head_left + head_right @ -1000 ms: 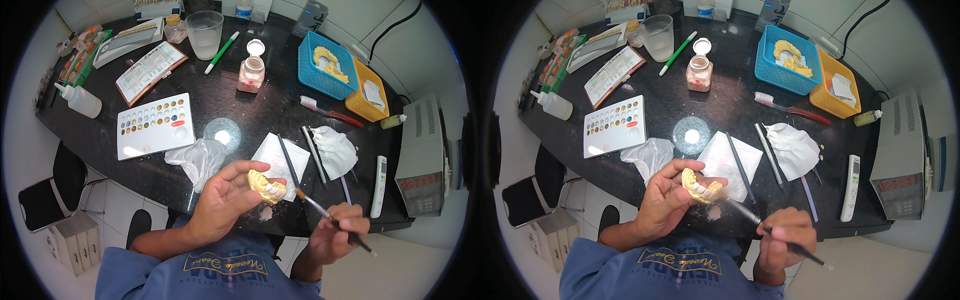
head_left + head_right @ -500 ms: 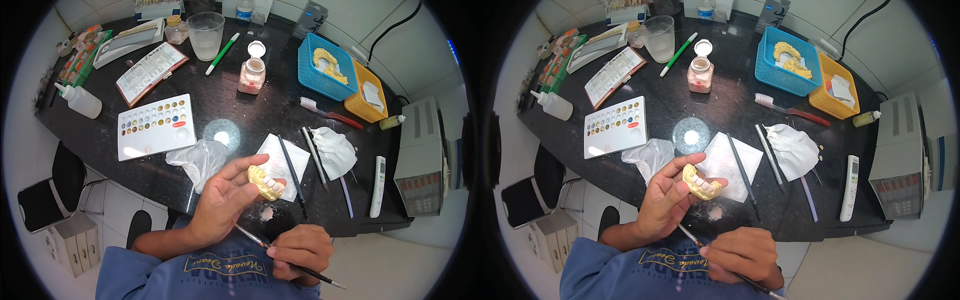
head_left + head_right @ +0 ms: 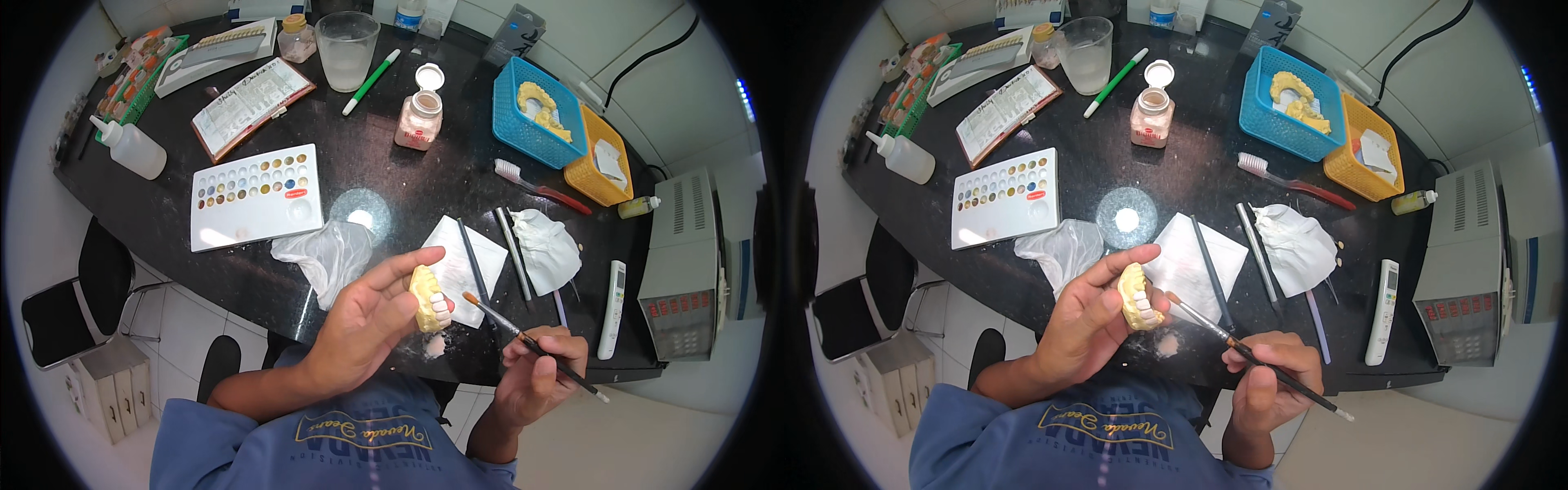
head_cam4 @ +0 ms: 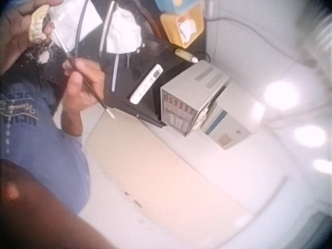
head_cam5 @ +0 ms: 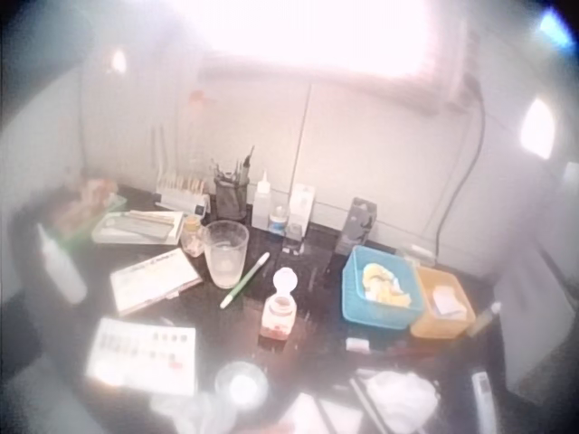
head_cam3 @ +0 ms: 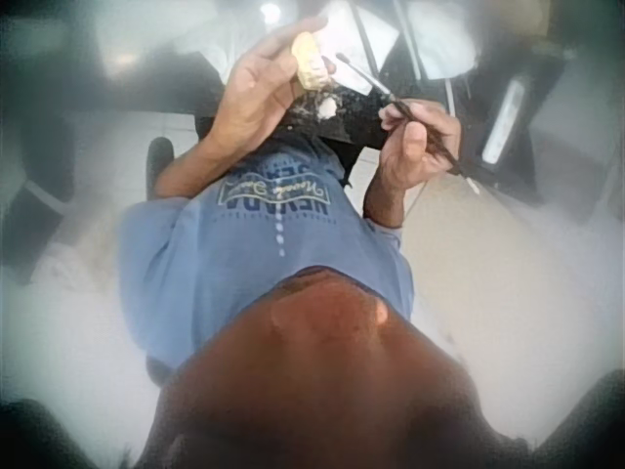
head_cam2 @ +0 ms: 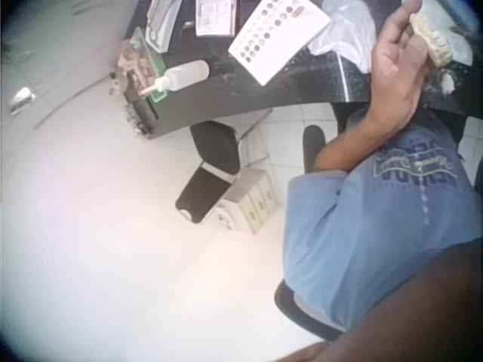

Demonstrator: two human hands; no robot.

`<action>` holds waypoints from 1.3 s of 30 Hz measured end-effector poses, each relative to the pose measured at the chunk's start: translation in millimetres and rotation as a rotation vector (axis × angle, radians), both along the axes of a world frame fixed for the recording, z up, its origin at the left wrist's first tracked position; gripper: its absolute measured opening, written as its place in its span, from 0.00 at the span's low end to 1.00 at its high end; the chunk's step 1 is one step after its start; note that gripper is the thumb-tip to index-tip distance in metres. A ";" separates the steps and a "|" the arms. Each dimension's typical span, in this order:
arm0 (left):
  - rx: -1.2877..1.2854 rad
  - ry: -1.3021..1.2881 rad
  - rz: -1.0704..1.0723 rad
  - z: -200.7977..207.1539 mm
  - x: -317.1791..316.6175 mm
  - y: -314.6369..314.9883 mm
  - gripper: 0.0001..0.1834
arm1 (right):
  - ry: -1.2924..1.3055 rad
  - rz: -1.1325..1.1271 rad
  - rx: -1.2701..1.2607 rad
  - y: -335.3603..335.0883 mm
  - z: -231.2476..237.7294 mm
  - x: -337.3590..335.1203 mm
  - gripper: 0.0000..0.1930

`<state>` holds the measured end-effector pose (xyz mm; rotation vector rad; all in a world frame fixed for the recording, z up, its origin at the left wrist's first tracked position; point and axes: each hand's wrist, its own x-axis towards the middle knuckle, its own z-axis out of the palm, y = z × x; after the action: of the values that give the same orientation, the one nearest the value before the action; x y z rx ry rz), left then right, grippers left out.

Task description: The person holds a dental prosthesis and uses a fine brush to apply a substance to the teeth and gum areas. They switch between a brush and a metal sculpting tool to refine the surface, occasionally wiping the brush on a paper towel. The work is performed at a cluttered lab bench with dental materials and tools visible.

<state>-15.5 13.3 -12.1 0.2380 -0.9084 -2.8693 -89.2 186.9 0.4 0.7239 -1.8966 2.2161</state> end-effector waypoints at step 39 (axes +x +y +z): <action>-0.037 -0.025 0.020 1.3 0.3 -0.2 0.34 | -0.031 0.047 0.002 1.6 -9.2 14.1 0.15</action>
<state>-15.2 13.1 -10.7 0.2778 -0.9565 -2.8345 -75.1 188.5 -8.8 0.7452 -1.9153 2.2670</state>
